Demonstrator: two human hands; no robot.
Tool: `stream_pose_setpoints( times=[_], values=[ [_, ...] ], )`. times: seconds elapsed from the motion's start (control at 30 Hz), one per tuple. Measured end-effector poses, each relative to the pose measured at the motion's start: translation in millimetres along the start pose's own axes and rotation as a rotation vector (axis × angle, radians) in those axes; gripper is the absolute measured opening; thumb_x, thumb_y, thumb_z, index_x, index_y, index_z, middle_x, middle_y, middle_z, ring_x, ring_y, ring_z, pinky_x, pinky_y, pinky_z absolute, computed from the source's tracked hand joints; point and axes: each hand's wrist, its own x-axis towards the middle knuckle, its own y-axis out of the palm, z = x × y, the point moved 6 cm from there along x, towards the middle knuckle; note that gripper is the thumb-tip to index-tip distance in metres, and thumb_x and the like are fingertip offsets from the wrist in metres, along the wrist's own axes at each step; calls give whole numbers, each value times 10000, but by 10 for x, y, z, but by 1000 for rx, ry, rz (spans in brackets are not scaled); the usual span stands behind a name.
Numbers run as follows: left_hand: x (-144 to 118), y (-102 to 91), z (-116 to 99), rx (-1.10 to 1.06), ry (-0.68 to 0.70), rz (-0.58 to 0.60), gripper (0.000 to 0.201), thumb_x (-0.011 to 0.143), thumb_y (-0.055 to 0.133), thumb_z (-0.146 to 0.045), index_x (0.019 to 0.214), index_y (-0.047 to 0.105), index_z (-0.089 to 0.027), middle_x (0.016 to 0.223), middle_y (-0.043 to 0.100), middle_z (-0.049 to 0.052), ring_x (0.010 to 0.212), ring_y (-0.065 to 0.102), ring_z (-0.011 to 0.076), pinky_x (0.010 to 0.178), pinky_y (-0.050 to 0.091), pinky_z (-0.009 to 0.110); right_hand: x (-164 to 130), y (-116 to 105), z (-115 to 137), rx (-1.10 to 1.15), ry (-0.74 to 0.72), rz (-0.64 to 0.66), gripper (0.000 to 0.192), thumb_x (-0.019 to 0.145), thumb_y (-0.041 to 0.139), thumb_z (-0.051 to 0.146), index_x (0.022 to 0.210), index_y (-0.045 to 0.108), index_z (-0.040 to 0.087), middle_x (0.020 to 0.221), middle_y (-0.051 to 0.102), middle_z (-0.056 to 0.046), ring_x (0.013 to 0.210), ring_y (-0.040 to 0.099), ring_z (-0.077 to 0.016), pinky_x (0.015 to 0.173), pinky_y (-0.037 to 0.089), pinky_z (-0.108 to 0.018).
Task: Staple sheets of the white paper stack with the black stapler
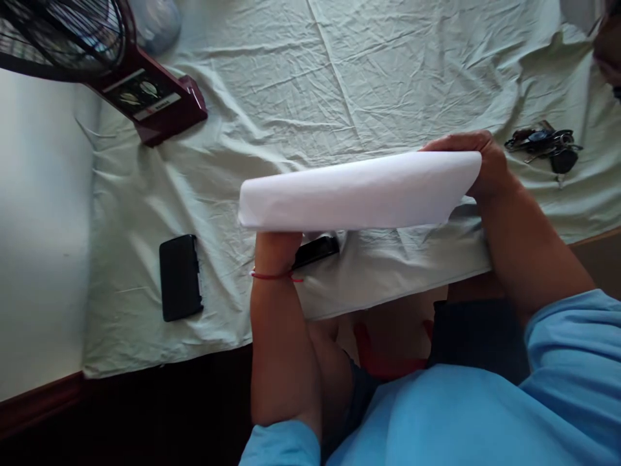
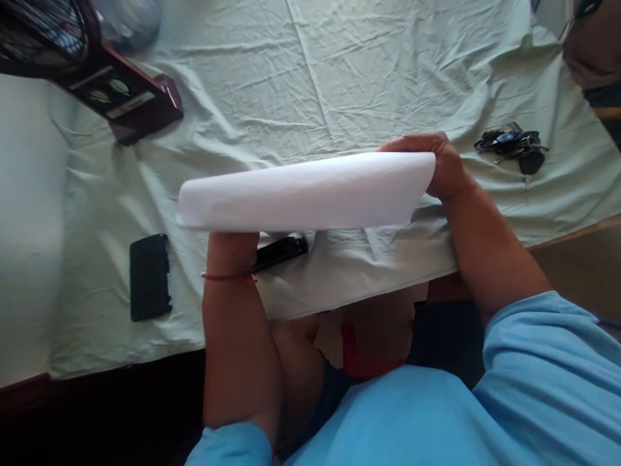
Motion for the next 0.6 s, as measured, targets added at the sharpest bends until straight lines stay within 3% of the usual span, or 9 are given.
stream_pose_setpoints(
  times=[0.1,0.23,0.33,0.43,0.6],
  values=[
    [-7,10,-30,-7,-64,0,366,996,778,-543,807,725,-234,865,761,70,977,736,293,894,619,391,82,-59,-90,4,45,-12,595,545,1098,573,930,862,186,1062,866,-119,1145,840,-379,1081,707,-527],
    [18,-2,-54,179,-161,38,470,995,791,-450,626,587,-243,619,543,-4,660,472,182,632,381,315,151,-134,-206,-20,73,-46,648,448,1163,402,970,835,202,1145,879,-77,1127,803,-324,1181,683,-539],
    [38,-36,-35,298,-198,65,531,981,810,-445,580,510,-268,578,492,-16,612,402,183,612,290,336,175,-141,-283,-29,88,-22,649,462,1167,340,1005,841,200,1179,881,-88,1064,797,-298,1175,684,-540],
    [0,-91,-42,349,-188,100,527,960,813,-479,575,513,-278,554,515,-10,590,418,191,614,289,344,188,-140,-336,-36,108,5,653,467,1166,325,1028,853,208,1153,882,-82,1013,801,-279,1097,710,-505],
    [-208,-176,-88,217,-255,146,338,914,795,-567,824,738,-246,786,780,60,757,673,245,723,474,350,204,-188,-340,-48,114,-22,621,481,1145,271,1020,847,199,1140,882,-88,968,792,-236,965,716,-401]
  ],
)
